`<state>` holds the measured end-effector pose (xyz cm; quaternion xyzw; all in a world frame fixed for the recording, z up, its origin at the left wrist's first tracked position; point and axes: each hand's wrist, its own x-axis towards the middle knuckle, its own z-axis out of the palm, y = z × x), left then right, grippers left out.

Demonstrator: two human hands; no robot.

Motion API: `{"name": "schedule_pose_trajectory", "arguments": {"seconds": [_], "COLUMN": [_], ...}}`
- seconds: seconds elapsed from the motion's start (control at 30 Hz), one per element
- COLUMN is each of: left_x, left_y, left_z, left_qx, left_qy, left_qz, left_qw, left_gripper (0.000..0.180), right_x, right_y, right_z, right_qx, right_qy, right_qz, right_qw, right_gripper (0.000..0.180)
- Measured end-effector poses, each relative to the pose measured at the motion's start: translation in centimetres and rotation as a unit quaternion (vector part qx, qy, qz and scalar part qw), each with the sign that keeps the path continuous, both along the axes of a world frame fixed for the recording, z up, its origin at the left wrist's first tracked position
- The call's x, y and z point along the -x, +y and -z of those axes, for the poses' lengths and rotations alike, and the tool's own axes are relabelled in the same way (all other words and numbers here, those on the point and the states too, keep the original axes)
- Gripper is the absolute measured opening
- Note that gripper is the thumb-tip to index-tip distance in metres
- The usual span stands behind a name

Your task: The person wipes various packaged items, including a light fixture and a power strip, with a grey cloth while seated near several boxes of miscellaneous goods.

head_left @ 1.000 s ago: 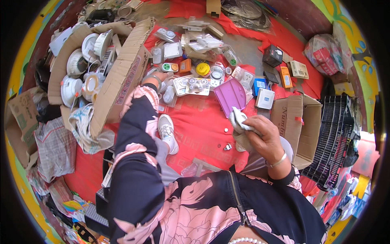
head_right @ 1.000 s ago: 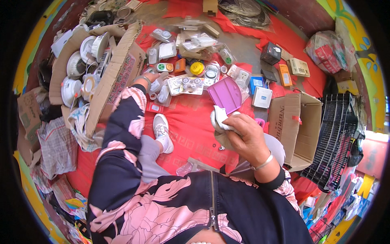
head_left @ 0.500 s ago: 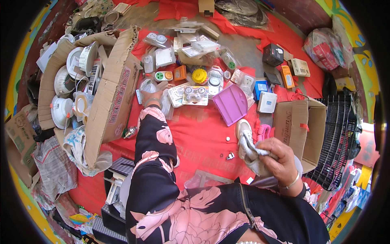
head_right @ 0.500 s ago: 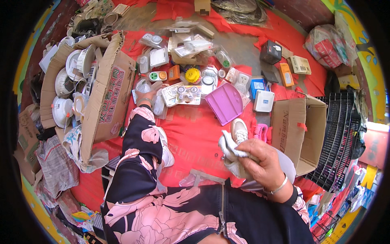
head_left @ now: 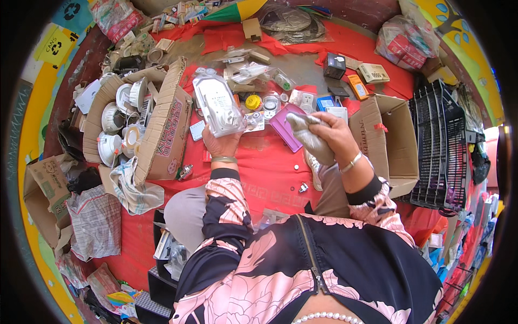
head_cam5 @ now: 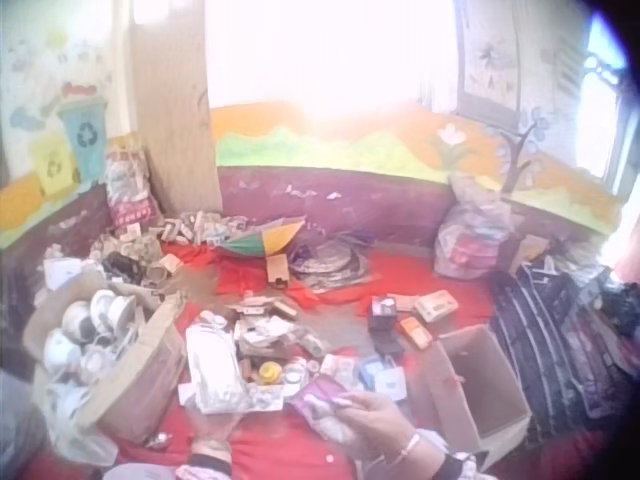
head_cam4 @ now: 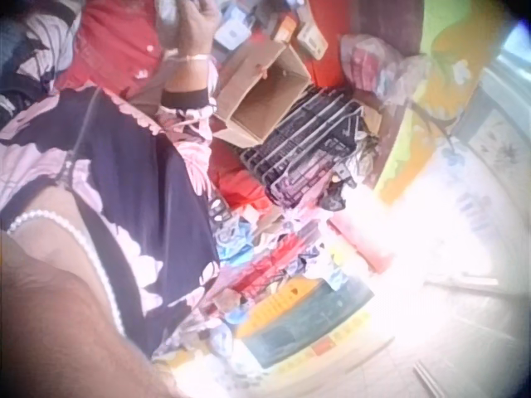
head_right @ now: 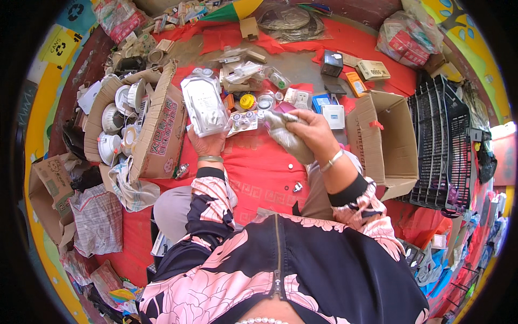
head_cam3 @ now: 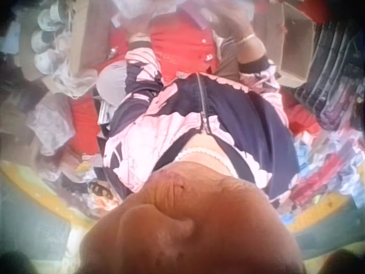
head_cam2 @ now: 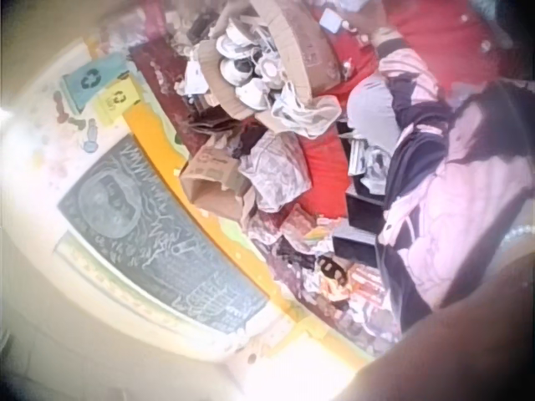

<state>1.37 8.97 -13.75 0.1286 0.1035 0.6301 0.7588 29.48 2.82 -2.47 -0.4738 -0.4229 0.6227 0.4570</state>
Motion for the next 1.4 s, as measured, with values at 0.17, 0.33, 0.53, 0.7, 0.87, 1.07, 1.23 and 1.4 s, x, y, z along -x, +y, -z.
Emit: {"name": "schedule_pose_trajectory", "arguments": {"seconds": [0.17, 0.33, 0.53, 0.7, 0.87, 1.07, 1.23, 1.4], "left_x": [-0.8, -0.5, -0.5, -1.2, -0.8, -2.4, -2.5, -2.9], "left_y": [-4.3, -6.6, -8.4, -6.9, -5.9, -6.8, -7.4, -7.4], "left_z": [-8.2, -14.7, -18.5, -16.4, -10.7, -13.1, -11.8, -12.5], "left_qx": [-0.125, -0.245, -0.199, -0.102, -0.139, -0.097, -0.067, -0.055], "left_qy": [-0.024, 0.010, 0.068, 0.110, 0.348, 0.164, 0.162, 0.103], "left_qz": [0.044, 0.066, 0.080, 0.123, 0.154, 0.244, 0.242, 0.251], "left_qw": [0.991, 0.967, 0.974, 0.981, 0.914, 0.951, 0.954, 0.961], "left_gripper": [0.095, 0.108, 0.090, 0.077, 0.070, 0.076, 0.081, 0.079], "right_x": [-0.7, -0.5, 0.3, 3.9, 8.5, 7.3, 2.7, -3.1], "right_y": [-0.1, -0.2, 1.7, 2.0, 2.9, 5.7, 9.8, 10.8], "right_z": [0.8, 0.3, -4.2, -9.5, -7.7, -5.2, -2.1, -2.7], "right_qx": [0.049, 0.010, -0.185, -0.439, -0.636, -0.610, -0.401, -0.243], "right_qy": [0.188, 0.241, 0.375, 0.052, -0.353, -0.310, -0.406, 0.121], "right_qz": [0.036, -0.006, 0.097, 0.147, -0.019, 0.161, 0.311, 0.349], "right_qw": [0.980, 0.970, 0.903, 0.885, 0.686, 0.711, 0.760, 0.897], "right_gripper": [0.024, 0.024, 0.037, 0.048, 0.030, 0.023, 0.022, 0.021]}}
